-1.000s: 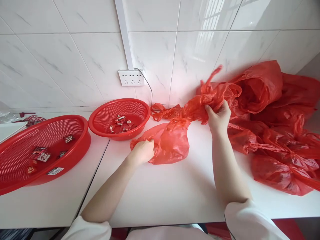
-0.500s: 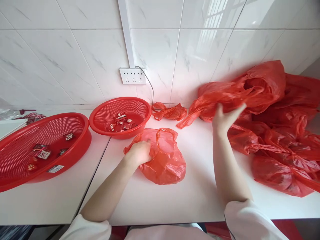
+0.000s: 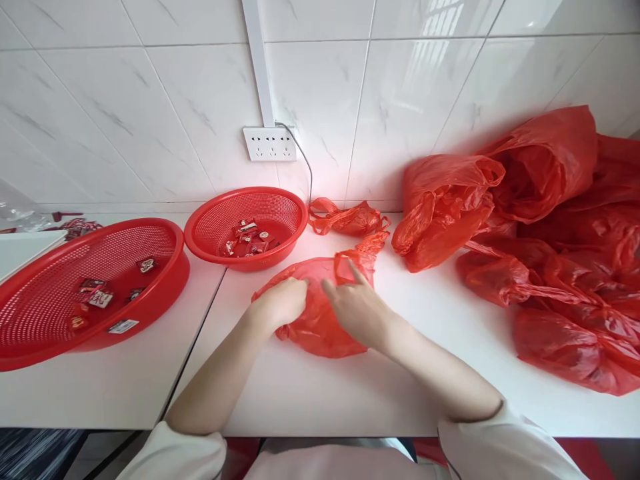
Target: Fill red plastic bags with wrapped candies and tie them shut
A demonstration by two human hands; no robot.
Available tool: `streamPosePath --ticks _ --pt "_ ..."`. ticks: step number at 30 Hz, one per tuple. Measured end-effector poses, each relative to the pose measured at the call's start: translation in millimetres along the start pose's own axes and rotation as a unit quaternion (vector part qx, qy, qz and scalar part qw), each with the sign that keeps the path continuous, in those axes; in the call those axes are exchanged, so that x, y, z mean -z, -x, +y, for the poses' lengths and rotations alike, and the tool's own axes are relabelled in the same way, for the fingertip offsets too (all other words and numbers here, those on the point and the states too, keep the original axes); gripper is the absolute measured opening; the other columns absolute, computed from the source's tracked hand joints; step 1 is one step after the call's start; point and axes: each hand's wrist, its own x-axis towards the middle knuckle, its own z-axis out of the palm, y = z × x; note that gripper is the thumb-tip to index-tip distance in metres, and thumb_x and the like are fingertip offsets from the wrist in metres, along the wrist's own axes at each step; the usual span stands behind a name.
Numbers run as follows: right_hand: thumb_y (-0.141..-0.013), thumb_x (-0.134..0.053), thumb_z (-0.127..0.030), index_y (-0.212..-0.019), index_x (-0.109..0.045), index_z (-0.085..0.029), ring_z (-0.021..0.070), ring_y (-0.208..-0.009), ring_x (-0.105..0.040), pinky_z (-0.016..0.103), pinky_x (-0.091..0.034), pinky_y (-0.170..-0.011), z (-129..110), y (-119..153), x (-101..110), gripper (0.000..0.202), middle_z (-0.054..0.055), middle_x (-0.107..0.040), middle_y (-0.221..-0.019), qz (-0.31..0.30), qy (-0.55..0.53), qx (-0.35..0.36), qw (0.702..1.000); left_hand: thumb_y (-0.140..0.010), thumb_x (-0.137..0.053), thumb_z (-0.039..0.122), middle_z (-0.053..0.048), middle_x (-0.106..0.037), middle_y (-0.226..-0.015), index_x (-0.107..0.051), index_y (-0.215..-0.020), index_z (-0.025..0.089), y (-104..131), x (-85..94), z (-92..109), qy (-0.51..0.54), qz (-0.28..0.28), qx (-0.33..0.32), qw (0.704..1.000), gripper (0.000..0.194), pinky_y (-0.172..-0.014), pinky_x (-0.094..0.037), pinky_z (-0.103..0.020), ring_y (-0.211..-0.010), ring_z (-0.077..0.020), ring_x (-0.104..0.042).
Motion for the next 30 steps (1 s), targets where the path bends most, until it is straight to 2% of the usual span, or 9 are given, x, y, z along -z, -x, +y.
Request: streamPosePath --ticks 4,6,10,12,15,18,21,23,30 --pt "-0.086 -0.046 -0.012 -0.087 -0.066 -0.01 0.0279 -0.075 -0.067 0.051 -0.037 -0.095 29 0 -22 0.02 0.016 -0.07 -0.082 -0.15 0.025 -0.125 0.98 -0.089 -0.043 0.029 -0.022 -0.065 -0.115 -0.061 -0.121 0.013 -14 -3.2 4 -0.148 -0.05 0.019 0.988 0.041 -0.085 -0.048 -0.042 -0.11 -0.0353 -0.06" --pt "-0.081 -0.057 -0.02 -0.094 -0.066 -0.012 0.028 -0.08 -0.068 0.048 -0.032 -0.101 46 9 -30 0.018 0.013 -0.071 -0.079 -0.166 0.005 -0.14 0.976 -0.089 -0.043 0.041 -0.028 -0.063 -0.115 -0.063 -0.117 0.006 -20 -7.3 4 -0.167 -0.03 0.063 0.983 0.049 -0.086 -0.046 -0.047 -0.109 -0.0396 -0.06" --pt "-0.068 -0.071 -0.02 -0.118 -0.057 -0.016 0.0225 -0.086 -0.068 0.04 -0.022 -0.11 71 28 -35 0.052 0.003 -0.072 -0.079 -0.134 -0.013 -0.111 0.985 -0.081 -0.054 0.052 -0.027 -0.064 -0.113 -0.061 -0.118 0.007 -18 -15.8 0 -0.176 -0.031 0.097 0.979 0.059 -0.087 -0.047 -0.043 -0.107 -0.0373 -0.061" --pt "-0.07 -0.07 -0.019 -0.117 -0.057 -0.017 0.0214 -0.084 -0.067 0.039 -0.029 -0.105 73 35 -28 0.049 0.002 -0.071 -0.078 -0.105 0.015 -0.12 0.987 -0.08 -0.059 0.048 -0.024 -0.066 -0.11 -0.059 -0.121 0.008 -8 -18.4 0 -0.169 -0.024 0.093 0.981 0.057 -0.086 -0.048 -0.041 -0.105 -0.0352 -0.063" --pt "-0.082 -0.062 -0.025 -0.103 -0.062 -0.017 0.0212 -0.065 -0.065 0.033 -0.042 -0.072 58 47 -3 0.023 0.003 -0.066 -0.066 -0.053 0.072 -0.208 0.974 -0.083 -0.056 0.034 -0.022 -0.068 -0.099 -0.051 -0.129 0.007 14 -19.9 7 -0.175 0.0 0.092 0.98 0.054 -0.08 -0.05 -0.039 -0.095 -0.0327 -0.066" --pt "-0.089 -0.053 -0.027 -0.106 -0.062 -0.019 0.0203 -0.06 -0.059 0.03 -0.035 -0.056 33 63 22 0.02 0.003 -0.061 -0.062 0.115 0.111 -0.256 0.953 -0.08 -0.047 0.009 -0.017 -0.069 -0.081 -0.03 -0.145 0.004 37 -20.0 16 -0.213 -0.014 0.089 0.973 0.067 -0.071 -0.052 -0.039 -0.081 -0.0311 -0.068" --pt "-0.088 -0.054 -0.018 -0.112 -0.061 -0.024 0.0216 -0.074 -0.058 0.032 -0.038 -0.064 14 73 36 0.027 0.007 -0.064 -0.082 0.323 0.118 -0.198 0.918 -0.073 -0.041 -0.003 -0.018 -0.068 -0.076 -0.012 -0.15 0.005 53 -19.4 21 -0.225 -0.046 0.086 0.969 0.083 -0.068 -0.051 -0.037 -0.076 -0.0313 -0.068" --pt "-0.087 -0.054 -0.016 -0.113 -0.061 -0.028 0.0236 -0.081 -0.057 0.036 -0.041 -0.07 11 73 39 0.03 0.009 -0.063 -0.093 0.403 0.106 -0.181 0.891 -0.073 -0.038 -0.002 -0.02 -0.068 -0.077 -0.009 -0.151 0.004 58 -18.8 21 -0.211 -0.059 0.089 0.972 0.083 -0.067 -0.051 -0.038 -0.075 -0.0321 -0.068" --pt "-0.087 -0.056 -0.018 -0.117 -0.057 -0.033 0.0352 -0.125 -0.044 0.058 -0.039 -0.096 -1 73 65 0.033 0.008 -0.056 -0.125 0.422 -0.023 -0.136 0.896 -0.086 -0.031 0.013 -0.024 -0.067 -0.08 -0.017 -0.148 -0.002 50 -25.2 8 -0.134 -0.007 0.106 0.985 0.066 -0.07 -0.049 -0.046 -0.08 -0.0384 -0.066"
